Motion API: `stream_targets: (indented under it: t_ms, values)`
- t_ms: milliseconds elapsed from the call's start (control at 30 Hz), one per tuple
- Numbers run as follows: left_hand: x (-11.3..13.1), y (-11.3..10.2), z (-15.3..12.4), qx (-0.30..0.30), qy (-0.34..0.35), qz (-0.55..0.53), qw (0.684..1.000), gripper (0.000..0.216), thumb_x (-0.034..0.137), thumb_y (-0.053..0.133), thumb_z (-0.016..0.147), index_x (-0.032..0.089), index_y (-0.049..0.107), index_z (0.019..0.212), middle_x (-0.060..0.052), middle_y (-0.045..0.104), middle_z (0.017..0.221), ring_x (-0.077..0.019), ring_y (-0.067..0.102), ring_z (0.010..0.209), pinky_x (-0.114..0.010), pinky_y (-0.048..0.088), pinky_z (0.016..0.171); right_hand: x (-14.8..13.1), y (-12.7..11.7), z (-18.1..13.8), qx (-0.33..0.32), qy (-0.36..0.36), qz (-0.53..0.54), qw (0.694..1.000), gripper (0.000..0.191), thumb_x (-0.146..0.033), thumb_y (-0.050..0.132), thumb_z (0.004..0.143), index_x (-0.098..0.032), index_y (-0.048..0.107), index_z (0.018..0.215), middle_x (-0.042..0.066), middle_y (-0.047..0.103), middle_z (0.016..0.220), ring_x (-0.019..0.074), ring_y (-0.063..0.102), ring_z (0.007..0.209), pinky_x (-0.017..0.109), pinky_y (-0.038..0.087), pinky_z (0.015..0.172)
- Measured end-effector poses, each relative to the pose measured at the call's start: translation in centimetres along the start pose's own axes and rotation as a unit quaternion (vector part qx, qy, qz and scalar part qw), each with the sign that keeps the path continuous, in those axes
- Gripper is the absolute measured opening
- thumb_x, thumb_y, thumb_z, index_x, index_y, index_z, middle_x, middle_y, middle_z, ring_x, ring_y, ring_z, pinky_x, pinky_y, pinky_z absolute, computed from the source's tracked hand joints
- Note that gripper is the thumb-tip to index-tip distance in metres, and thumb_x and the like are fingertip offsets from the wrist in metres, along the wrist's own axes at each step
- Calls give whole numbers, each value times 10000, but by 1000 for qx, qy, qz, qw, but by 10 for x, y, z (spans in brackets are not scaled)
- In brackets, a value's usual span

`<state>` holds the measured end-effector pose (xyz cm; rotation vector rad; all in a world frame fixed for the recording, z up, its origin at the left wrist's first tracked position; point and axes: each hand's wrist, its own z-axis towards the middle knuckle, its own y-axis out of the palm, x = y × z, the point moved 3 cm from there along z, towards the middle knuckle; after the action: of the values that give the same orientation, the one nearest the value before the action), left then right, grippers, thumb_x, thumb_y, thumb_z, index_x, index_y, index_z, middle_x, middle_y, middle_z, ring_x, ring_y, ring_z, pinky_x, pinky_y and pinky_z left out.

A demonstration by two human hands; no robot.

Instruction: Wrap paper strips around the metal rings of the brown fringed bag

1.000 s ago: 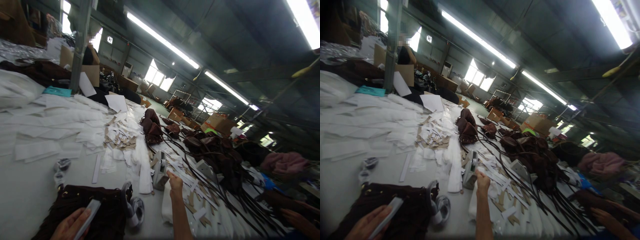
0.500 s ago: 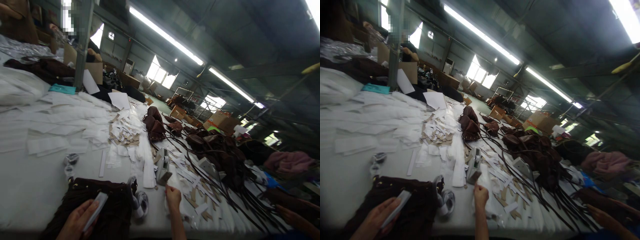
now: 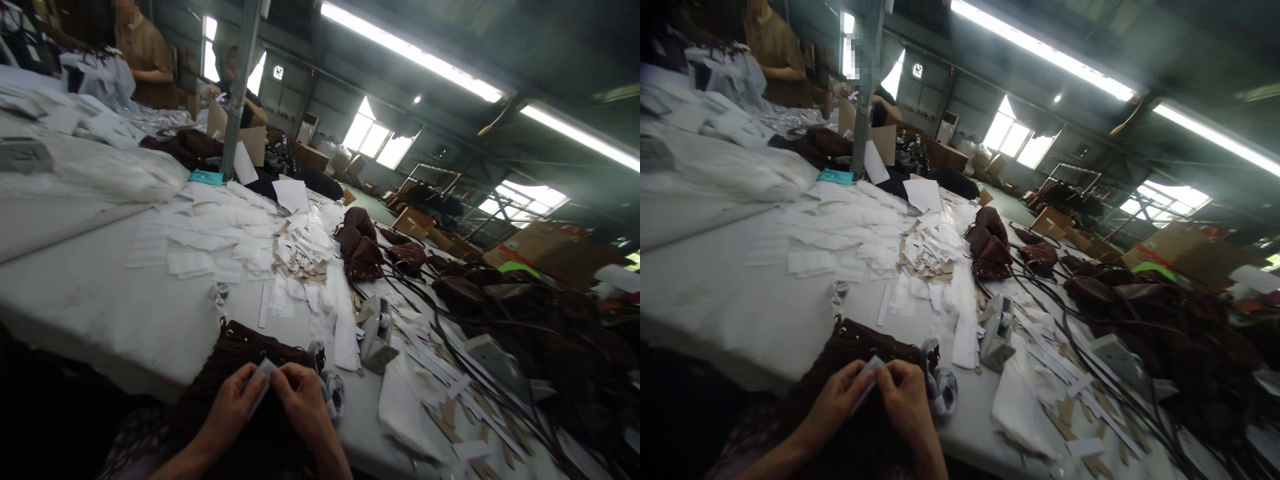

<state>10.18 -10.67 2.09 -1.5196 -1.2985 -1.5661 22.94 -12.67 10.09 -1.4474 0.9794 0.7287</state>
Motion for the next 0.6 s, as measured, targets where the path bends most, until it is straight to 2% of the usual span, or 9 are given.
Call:
stream_targets:
  t_ms: [133, 300, 467, 600]
  values:
    - [3, 1, -5, 3, 24, 30, 999, 359, 508, 544, 848, 159, 623, 876, 3, 569, 717, -139, 500, 651, -207, 403, 581, 5, 5, 10, 32, 45, -97, 994, 361, -388, 583, 786, -126, 625, 541, -26, 472, 502, 82, 420, 499, 206, 285, 472]
    - [0, -1, -7, -10, 32, 49, 998, 348, 493, 524, 866, 161, 628, 880, -3, 582, 735, -148, 513, 683, -213, 408, 614, 13, 5, 7, 60, 83, -157, 982, 402, -416, 596, 752, -142, 573, 458, -34, 437, 425, 78, 423, 436, 210, 249, 430]
    - [-5, -5, -2, -36, -1, -4, 999, 368, 514, 543, 850, 155, 610, 892, 28, 530, 656, -123, 466, 599, -202, 380, 537, 9, 10, 4, 105, 77, -169, 977, 406, -430, 586, 761, -152, 588, 465, -22, 498, 409, 88, 476, 414, 210, 282, 430]
    - [0, -5, -4, -22, 17, -6, 1000, 368, 514, 557, 843, 153, 618, 880, 22, 545, 662, -117, 469, 592, -201, 384, 538, 2, 7, 3, 122, 43, -202, 971, 436, -441, 603, 755, -169, 553, 418, -12, 482, 375, 106, 494, 417, 224, 271, 419]
